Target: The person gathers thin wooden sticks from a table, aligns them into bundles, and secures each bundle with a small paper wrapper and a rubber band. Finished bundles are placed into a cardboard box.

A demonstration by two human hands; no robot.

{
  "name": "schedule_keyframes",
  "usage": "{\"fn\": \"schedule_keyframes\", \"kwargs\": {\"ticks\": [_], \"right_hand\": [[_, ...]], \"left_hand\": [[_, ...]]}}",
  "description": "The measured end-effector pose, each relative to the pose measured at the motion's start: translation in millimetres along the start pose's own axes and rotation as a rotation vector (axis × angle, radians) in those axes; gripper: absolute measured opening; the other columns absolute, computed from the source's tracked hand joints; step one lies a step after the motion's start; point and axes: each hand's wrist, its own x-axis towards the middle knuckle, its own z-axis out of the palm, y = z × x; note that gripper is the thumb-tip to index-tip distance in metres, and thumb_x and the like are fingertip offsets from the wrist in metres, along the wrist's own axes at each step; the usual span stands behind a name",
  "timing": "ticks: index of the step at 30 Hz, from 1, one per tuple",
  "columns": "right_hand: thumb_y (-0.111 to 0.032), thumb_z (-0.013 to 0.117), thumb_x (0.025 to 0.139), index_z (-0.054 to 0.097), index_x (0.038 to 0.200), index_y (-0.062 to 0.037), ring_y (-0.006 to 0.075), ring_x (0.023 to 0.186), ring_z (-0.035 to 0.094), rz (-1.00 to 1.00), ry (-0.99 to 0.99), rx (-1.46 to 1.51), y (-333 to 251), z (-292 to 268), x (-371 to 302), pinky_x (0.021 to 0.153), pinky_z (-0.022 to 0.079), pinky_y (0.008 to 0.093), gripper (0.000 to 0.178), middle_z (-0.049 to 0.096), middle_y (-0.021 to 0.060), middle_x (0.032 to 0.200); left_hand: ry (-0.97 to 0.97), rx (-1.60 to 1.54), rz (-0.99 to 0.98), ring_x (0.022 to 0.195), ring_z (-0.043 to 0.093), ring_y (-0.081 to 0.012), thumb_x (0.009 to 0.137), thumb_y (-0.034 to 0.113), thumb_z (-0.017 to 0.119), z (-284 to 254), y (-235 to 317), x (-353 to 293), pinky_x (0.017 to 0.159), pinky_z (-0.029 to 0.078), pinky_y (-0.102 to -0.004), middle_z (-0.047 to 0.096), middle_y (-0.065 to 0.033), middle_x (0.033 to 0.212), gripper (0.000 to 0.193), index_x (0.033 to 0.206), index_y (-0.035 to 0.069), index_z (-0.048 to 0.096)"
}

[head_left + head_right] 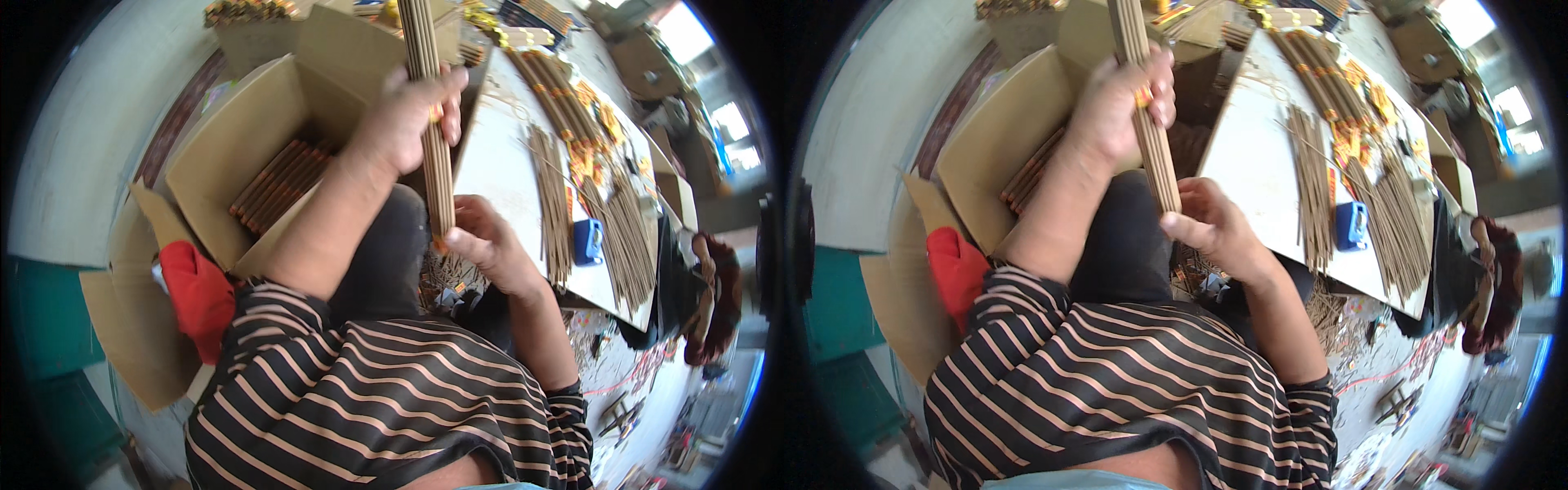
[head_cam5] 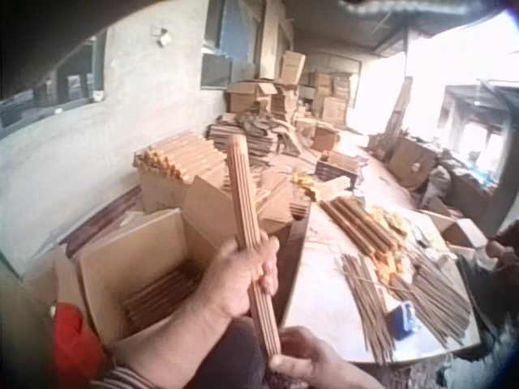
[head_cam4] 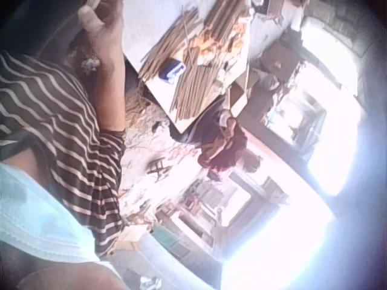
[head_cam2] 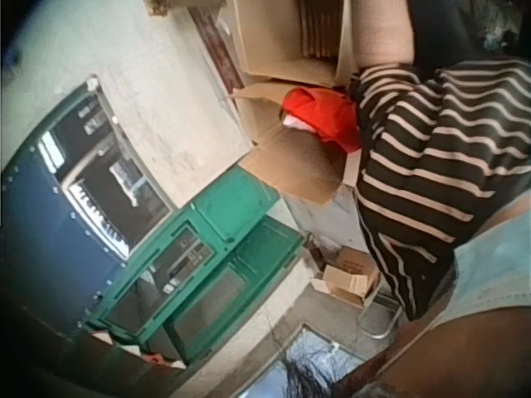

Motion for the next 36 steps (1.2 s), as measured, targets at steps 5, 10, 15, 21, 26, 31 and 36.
{"fn": "schedule_keyframes", "kwargs": {"ticks": [5, 10, 15, 21, 26, 31, 36], "right_hand": [[-0.030, 0.063, 0.085, 0.051, 0.113, 0.0014, 0.0214, 0.096, 0.059, 0.012, 0.210, -0.111, 15.0, -20.9, 6.7, 0.089, 0.045, 0.0322, 0.044, 0.061, 0.0134, 0.100], [-0.023, 0.062, 0.086, 0.054, 0.105, 0.0041, 0.0180, 0.088, 0.061, 0.140, 0.292, -0.104, 29.5, -28.2, 3.2, 0.084, 0.047, 0.0298, 0.033, 0.063, 0.0110, 0.091], [-0.020, 0.062, 0.087, 0.053, 0.106, 0.0064, 0.0176, 0.088, 0.060, 0.245, 0.281, -0.127, 38.1, -35.0, 6.7, 0.083, 0.047, 0.0288, 0.033, 0.063, 0.0117, 0.092], [-0.019, 0.061, 0.088, 0.053, 0.105, 0.0068, 0.0174, 0.087, 0.060, 0.293, 0.324, -0.175, 40.9, -38.7, 17.3, 0.083, 0.047, 0.0284, 0.032, 0.063, 0.0119, 0.090], [-0.022, 0.060, 0.087, 0.054, 0.102, 0.0053, 0.0190, 0.084, 0.062, 0.319, 0.350, -0.243, 44.9, -33.6, 21.7, 0.082, 0.049, 0.0321, 0.032, 0.063, 0.0121, 0.087], [-0.023, 0.061, 0.087, 0.055, 0.102, 0.0052, 0.0189, 0.084, 0.061, 0.318, 0.352, -0.213, 47.8, -34.9, 25.4, 0.083, 0.049, 0.0319, 0.032, 0.063, 0.0117, 0.087], [-0.022, 0.060, 0.087, 0.055, 0.102, 0.0051, 0.0186, 0.084, 0.061, 0.310, 0.335, -0.252, 43.8, -31.7, 27.7, 0.081, 0.049, 0.0312, 0.031, 0.062, 0.0114, 0.088]], "left_hand": [[0.064, 0.678, 0.302, 0.049, 0.049, -0.0084, 0.078, 0.019, 0.069, -90.5, 81.8, 7.7, 0.045, 0.042, -0.0227, 0.050, -0.0002, 0.064, 0.025, 0.086, 0.006, 0.049], [0.384, 1.143, -0.207, 0.053, 0.047, -0.0096, 0.072, 0.018, 0.071, -239.6, 58.6, -10.5, 0.045, 0.040, -0.0251, 0.051, -0.0039, 0.070, 0.046, 0.107, -0.004, 0.049], [0.413, 1.148, -0.562, 0.059, 0.049, -0.0150, 0.075, 0.025, 0.068, -347.7, -24.0, -42.3, 0.051, 0.043, -0.0315, 0.053, -0.0085, 0.077, 0.042, 0.102, -0.002, 0.049], [0.089, 1.430, -0.908, 0.092, 0.060, -0.0286, 0.075, 0.033, 0.067, -414.9, -107.9, -79.8, 0.079, 0.047, -0.0380, 0.062, -0.0198, 0.103, 0.046, 0.107, 0.001, 0.059], [-0.097, 1.238, -0.977, 0.096, 0.059, -0.0289, 0.082, 0.028, 0.059, -390.2, -105.8, -75.0, 0.082, 0.045, -0.0392, 0.062, -0.0188, 0.104, 0.036, 0.108, 0.003, 0.059], [-0.089, 1.420, -0.805, 0.092, 0.060, -0.0336, 0.083, 0.018, 0.050, -400.7, -133.5, -92.0, 0.080, 0.045, -0.0455, 0.063, -0.0203, 0.097, 0.026, 0.099, 0.000, 0.062], [-0.076, 1.506, -0.811, 0.096, 0.058, -0.0369, 0.083, 0.016, 0.049, -476.6, -182.5, -93.4, 0.081, 0.045, -0.0464, 0.060, -0.0254, 0.099, 0.028, 0.102, -0.003, 0.059]]}}
